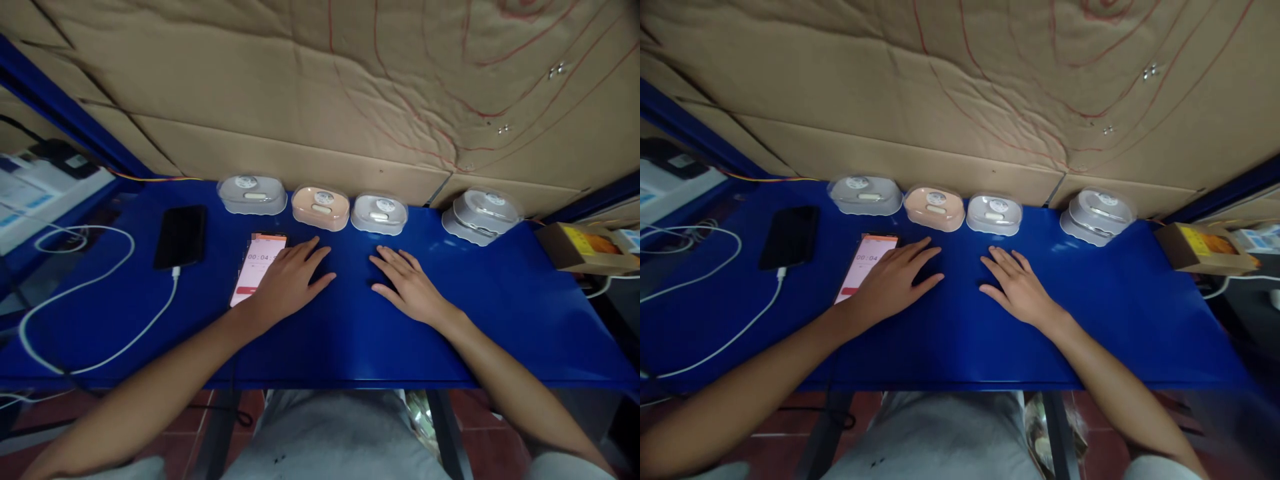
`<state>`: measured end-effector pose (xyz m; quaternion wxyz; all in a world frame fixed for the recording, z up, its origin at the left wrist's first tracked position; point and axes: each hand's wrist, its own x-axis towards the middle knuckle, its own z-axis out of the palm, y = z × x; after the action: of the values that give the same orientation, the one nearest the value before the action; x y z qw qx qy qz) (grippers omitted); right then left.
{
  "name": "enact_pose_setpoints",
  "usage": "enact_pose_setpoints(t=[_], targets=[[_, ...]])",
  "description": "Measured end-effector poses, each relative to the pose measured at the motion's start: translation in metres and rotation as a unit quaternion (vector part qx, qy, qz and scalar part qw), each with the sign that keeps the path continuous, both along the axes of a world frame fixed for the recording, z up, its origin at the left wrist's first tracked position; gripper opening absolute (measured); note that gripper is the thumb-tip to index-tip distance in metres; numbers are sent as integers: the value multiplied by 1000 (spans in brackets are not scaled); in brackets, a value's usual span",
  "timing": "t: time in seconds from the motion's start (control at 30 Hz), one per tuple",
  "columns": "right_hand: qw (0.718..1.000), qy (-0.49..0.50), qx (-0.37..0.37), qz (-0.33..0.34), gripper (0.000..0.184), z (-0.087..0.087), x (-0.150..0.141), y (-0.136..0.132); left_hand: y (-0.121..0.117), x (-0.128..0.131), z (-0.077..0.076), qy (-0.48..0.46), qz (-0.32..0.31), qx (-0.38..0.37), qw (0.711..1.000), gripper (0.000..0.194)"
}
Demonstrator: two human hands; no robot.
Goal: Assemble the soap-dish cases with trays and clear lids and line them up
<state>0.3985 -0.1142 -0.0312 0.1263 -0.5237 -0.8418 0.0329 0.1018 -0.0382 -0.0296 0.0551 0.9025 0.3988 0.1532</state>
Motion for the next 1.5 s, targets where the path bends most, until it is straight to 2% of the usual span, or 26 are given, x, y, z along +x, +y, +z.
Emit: enact_pose_setpoints(t=[0.17,0.33,0.43,0.53,0.6,0.67,0.73,0.87,1.0,1.13,1.27,1.37,1.4,1.5], targets=[[1000,2,-27,9,58,-7,0,1,0,0,-3,-11,-3,-14,1000,51],[999,7,-34,9,58,-5,2,1,12,-10,17,-44,19,-11,999,43],[999,10,-35,13,59,-6,3,1,32,-28,38,-65,76,10,995,40],[999,20,-30,17,58,-10,4,1,59,-49,57,-19,119,17,993,46],[999,22,-26,17,58,-13,4,1,80,-61,67,20,123,6,992,59],[999,20,-24,16,58,-14,4,1,103,-72,72,31,115,-1,993,58],[999,19,-23,17,58,-15,5,1,127,-81,73,32,99,-27,994,55],[999,12,-31,15,59,-13,5,1,164,-95,63,40,77,-100,991,91],[999,3,-42,12,60,-10,3,1,178,-104,49,33,129,-115,984,108],[999,5,-42,11,60,-11,3,1,174,-106,45,26,116,-134,984,109],[999,8,-36,18,60,-12,4,2,156,-101,56,-9,125,-119,985,106],[999,38,-29,21,62,-8,1,0,124,-87,67,-32,107,-108,988,101],[998,57,-25,25,66,-5,-1,-1,109,-80,69,-50,83,-111,989,103],[991,125,-18,51,93,4,-10,-8,54,-51,69,-33,-18,-170,985,105]])
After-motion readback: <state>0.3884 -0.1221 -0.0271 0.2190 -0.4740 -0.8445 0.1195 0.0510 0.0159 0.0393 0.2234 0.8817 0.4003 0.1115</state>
